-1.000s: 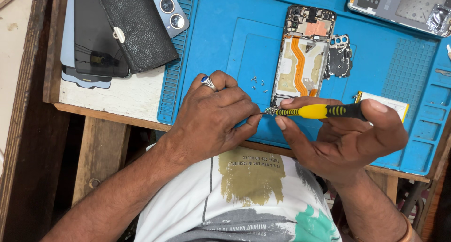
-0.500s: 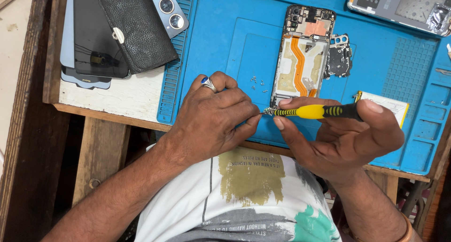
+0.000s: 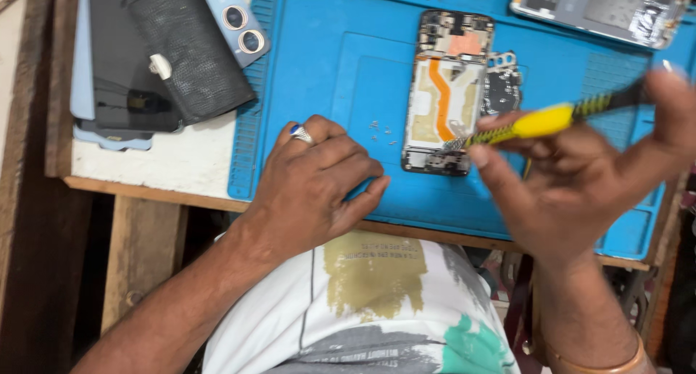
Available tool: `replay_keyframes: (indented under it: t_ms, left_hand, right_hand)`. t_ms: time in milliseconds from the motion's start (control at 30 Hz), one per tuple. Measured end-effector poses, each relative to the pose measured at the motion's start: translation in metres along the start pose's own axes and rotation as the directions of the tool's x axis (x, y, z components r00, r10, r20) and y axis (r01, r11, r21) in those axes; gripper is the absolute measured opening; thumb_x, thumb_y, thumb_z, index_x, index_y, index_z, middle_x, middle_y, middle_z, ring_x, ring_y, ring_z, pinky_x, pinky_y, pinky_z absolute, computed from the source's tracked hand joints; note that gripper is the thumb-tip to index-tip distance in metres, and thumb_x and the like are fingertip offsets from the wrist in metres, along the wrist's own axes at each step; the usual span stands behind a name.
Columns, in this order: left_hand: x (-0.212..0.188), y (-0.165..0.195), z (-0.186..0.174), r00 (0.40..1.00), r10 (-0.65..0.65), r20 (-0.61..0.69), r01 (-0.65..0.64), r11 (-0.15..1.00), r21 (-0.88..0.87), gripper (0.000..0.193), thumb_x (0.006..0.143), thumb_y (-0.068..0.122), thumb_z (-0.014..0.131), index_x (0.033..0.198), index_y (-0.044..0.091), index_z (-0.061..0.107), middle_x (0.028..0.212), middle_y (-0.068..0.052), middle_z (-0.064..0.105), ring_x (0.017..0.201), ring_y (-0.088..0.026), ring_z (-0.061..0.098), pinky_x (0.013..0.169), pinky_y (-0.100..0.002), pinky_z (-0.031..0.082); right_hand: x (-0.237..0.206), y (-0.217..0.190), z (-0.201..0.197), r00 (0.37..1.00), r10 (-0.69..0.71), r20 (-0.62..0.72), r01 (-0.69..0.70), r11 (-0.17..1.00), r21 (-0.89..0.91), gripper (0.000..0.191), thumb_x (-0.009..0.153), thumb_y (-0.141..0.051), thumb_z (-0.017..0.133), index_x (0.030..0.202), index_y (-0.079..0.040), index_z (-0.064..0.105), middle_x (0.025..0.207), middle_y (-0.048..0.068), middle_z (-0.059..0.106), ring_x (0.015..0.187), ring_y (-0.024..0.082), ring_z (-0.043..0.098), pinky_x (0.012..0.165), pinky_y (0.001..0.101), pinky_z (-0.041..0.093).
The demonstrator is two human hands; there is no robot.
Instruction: The person uses a yellow-handled screwdriver to remove small screws from the bottom edge of a disassembled smartphone placed on a blue work mat. The person repeatedly unscrews and removes screws, placing them on the mat, while the phone's internal components remain exposed.
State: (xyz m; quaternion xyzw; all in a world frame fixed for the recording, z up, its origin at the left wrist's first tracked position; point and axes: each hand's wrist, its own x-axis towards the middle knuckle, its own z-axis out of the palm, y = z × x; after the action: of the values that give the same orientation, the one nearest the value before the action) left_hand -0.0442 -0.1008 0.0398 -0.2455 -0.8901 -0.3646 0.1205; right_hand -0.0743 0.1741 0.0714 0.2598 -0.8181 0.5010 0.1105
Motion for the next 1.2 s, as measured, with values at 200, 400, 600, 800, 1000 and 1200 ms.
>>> replay_keyframes:
  t_ms: [200, 400, 600, 800, 1000, 1200]
  left_hand:
    - [0.009, 0.007, 0.0, 1.0, 0.015, -0.015, -0.015, 1.0, -0.016, 0.02, 0.09, 0.027, 0.085, 0.1, 0.012, 0.079, 0.095, -0.001, 0.071, 0.097, -0.019, 0.062, 0.08, -0.038, 0.044]
    - [0.02, 0.016, 0.011, 1.0, -0.006, -0.023, 0.004, 0.997, -0.082, 0.031, 0.089, 0.032, 0.086, 0.111, 0.011, 0.078, 0.102, -0.002, 0.07, 0.099, -0.02, 0.061, 0.085, -0.038, 0.046]
    - [0.026, 0.018, 0.015, 1.0, -0.019, -0.024, 0.015, 0.991, -0.13, 0.031, 0.089, 0.031, 0.087, 0.11, 0.011, 0.077, 0.098, -0.001, 0.068, 0.094, -0.019, 0.059, 0.081, -0.037, 0.045]
    - [0.023, 0.018, 0.015, 1.0, -0.018, -0.023, 0.014, 0.99, -0.138, 0.026, 0.09, 0.03, 0.086, 0.107, 0.012, 0.078, 0.096, 0.0, 0.067, 0.093, -0.017, 0.059, 0.079, -0.036, 0.045]
    - [0.022, 0.016, 0.015, 1.0, -0.009, -0.03, 0.005, 0.99, -0.14, 0.023, 0.091, 0.03, 0.085, 0.104, 0.012, 0.078, 0.094, 0.0, 0.068, 0.094, -0.016, 0.06, 0.078, -0.035, 0.046]
    - [0.021, 0.017, 0.016, 0.999, -0.007, -0.038, 0.002, 0.991, -0.132, 0.018, 0.093, 0.027, 0.083, 0.102, 0.012, 0.079, 0.092, 0.0, 0.069, 0.095, -0.017, 0.061, 0.081, -0.035, 0.046]
  right_hand:
    - [0.008, 0.013, -0.02, 0.954, 0.295, -0.05, -0.282, 0.942, 0.181, 0.099, 0.1, 0.012, 0.072, 0.159, -0.017, -0.001, 0.14, 0.017, 0.053, 0.098, 0.024, 0.073, 0.087, 0.029, 0.07]
    - [0.008, 0.014, -0.018, 0.993, 0.115, 0.021, -0.116, 0.992, 0.046, 0.097, 0.102, 0.019, 0.069, 0.161, -0.026, 0.006, 0.153, 0.01, 0.038, 0.102, 0.027, 0.069, 0.088, 0.0313, 0.069]
    - [0.004, 0.01, -0.009, 0.985, 0.17, 0.028, -0.172, 0.963, 0.205, 0.092, 0.106, 0.015, 0.07, 0.162, -0.023, 0.007, 0.145, 0.006, 0.046, 0.108, 0.023, 0.07, 0.095, 0.0311, 0.071]
    - [-0.001, 0.006, 0.001, 0.974, 0.227, -0.007, -0.217, 0.937, 0.274, 0.095, 0.103, 0.015, 0.074, 0.159, -0.018, 0.005, 0.153, 0.007, 0.034, 0.11, 0.026, 0.07, 0.096, 0.0328, 0.071]
    - [-0.006, 0.008, 0.004, 0.992, 0.123, 0.003, -0.121, 0.972, 0.2, 0.095, 0.103, 0.017, 0.072, 0.163, -0.02, 0.007, 0.16, -0.004, 0.022, 0.118, 0.029, 0.068, 0.101, 0.0335, 0.07]
    - [-0.01, 0.01, 0.006, 0.992, 0.123, -0.01, -0.117, 0.967, 0.228, 0.094, 0.102, 0.017, 0.072, 0.162, -0.017, 0.008, 0.161, -0.005, 0.02, 0.12, 0.028, 0.068, 0.105, 0.0336, 0.07]
